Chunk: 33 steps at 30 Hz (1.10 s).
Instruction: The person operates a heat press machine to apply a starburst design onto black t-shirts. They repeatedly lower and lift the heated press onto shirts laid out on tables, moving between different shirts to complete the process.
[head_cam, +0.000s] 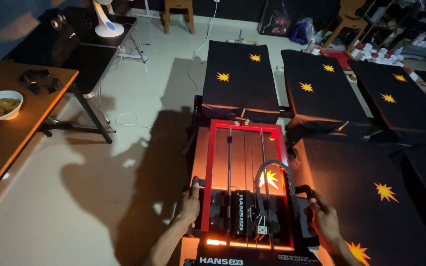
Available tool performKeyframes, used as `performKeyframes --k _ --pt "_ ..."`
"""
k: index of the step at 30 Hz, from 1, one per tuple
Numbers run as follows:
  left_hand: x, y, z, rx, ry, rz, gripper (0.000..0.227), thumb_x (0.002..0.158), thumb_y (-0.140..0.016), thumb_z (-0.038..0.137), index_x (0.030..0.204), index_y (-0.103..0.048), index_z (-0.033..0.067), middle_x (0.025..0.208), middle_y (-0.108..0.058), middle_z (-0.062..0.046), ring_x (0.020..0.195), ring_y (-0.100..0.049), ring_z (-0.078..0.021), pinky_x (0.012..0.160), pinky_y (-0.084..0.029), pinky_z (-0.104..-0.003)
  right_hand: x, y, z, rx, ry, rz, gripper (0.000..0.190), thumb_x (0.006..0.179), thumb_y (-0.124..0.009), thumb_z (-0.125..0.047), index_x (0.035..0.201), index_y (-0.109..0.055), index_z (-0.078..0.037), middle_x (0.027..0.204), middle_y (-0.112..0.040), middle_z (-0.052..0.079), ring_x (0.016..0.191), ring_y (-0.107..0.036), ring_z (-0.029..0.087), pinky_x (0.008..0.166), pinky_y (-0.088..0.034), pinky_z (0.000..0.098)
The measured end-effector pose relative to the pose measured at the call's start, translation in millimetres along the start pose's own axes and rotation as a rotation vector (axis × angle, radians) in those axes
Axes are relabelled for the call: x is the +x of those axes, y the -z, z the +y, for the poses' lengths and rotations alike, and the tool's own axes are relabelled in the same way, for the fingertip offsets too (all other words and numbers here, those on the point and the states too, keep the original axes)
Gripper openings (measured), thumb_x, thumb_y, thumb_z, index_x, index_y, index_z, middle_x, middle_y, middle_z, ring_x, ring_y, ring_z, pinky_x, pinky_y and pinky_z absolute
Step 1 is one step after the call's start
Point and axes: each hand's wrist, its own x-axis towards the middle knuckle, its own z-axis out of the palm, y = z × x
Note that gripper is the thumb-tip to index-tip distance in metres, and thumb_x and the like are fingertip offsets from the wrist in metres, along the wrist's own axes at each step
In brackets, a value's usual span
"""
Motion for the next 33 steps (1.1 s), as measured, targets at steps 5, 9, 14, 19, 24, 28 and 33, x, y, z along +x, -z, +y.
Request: performKeyframes --k 5,9,14,19,24,28,33 --pt "-31.8 6.5 22.6 0.194 0.002 0.042 0.059 0.103 -0.027 0.065 0.097 -0.048 0.0111 0.046 -0.047 -0.007 0.032 -0.051 -0.0266 0.03 -0.045 -0.036 -10.0 -1.2 -3.9 -0.002 -0.014 -0.021 0.039 0.107 -0.042 -0.014 0.135 -0.067 -0.021 0.067 -0.038 0.008 0.044 -0.025 0.014 0.036 -0.016 0.0304" --pt "-7.8 5.2 -0.6 0.058 -0.016 0.029 0.057 0.105 -0.036 0.063 0.087 -0.051 0.0112 0.048 -0.038 -0.002 0.031 -0.038 -0.017 0.029 -0.039 -0.035 15.6 9.1 28.8 -0.089 0.086 -0.031 0.038 0.107 -0.042 -0.02 0.139 -0.063 -0.019 0.071 -0.049 0.014 0.04 -0.034 0.02 0.033 -0.025 0.0331" --pt "15.5 3.9 -17.1 0.188 -0.097 0.146 0.045 0.104 -0.045 0.05 0.082 -0.05 0.0115 0.056 -0.041 -0.002 0.039 -0.039 -0.0182 0.039 -0.034 -0.037 -13.5 4.3 -12.9 -0.46 0.143 0.053 0.04 0.102 -0.042 -0.022 0.129 -0.071 -0.019 0.065 -0.064 0.011 0.043 -0.055 0.024 0.045 -0.041 0.0395" --pt "59.3 1.9 -47.9 0.396 -0.153 0.244 0.037 0.101 -0.049 0.041 0.088 -0.065 0.0106 0.069 -0.064 -0.011 0.059 -0.062 -0.0324 0.061 -0.041 -0.047 8.5 9.4 -5.9 -0.731 0.179 0.083 0.042 0.093 -0.044 -0.028 0.116 -0.077 -0.016 0.079 -0.078 0.015 0.082 -0.072 0.041 0.079 -0.047 0.0471" --pt "58.3 14.3 -36.7 0.745 -0.138 0.374 0.038 0.095 -0.054 0.052 0.101 -0.073 0.0198 0.094 -0.077 -0.006 0.095 -0.076 -0.0293 0.075 -0.062 -0.05 29.4 11.9 32.3 -0.813 0.451 0.184 0.037 0.102 -0.053 -0.029 0.128 -0.072 -0.01 0.083 -0.075 0.027 0.084 -0.072 0.051 0.076 -0.058 0.0571" --pt "41.1 11.6 -25.0 0.771 -0.121 0.386 0.04 0.095 -0.052 0.043 0.109 -0.076 0.0145 0.1 -0.078 -0.011 0.103 -0.075 -0.0325 0.079 -0.062 -0.052 32.2 10.6 36.1 -0.86 0.343 0.132 0.049 0.1 -0.047 -0.038 0.132 -0.064 -0.006 0.094 -0.072 0.034 0.094 -0.07 0.055 0.082 -0.057 0.0605" --pt "42.2 8.2 -34.0 0.852 -0.24 0.517 0.037 0.094 -0.059 0.037 0.106 -0.078 0.0067 0.097 -0.077 -0.019 0.101 -0.074 -0.0398 0.079 -0.062 -0.05 24.4 9.0 26.8 -0.84 0.344 0.095 0.057 0.105 -0.04 -0.046 0.141 -0.057 -0.006 0.101 -0.068 0.041 0.103 -0.066 0.059 0.085 -0.055 0.0637"
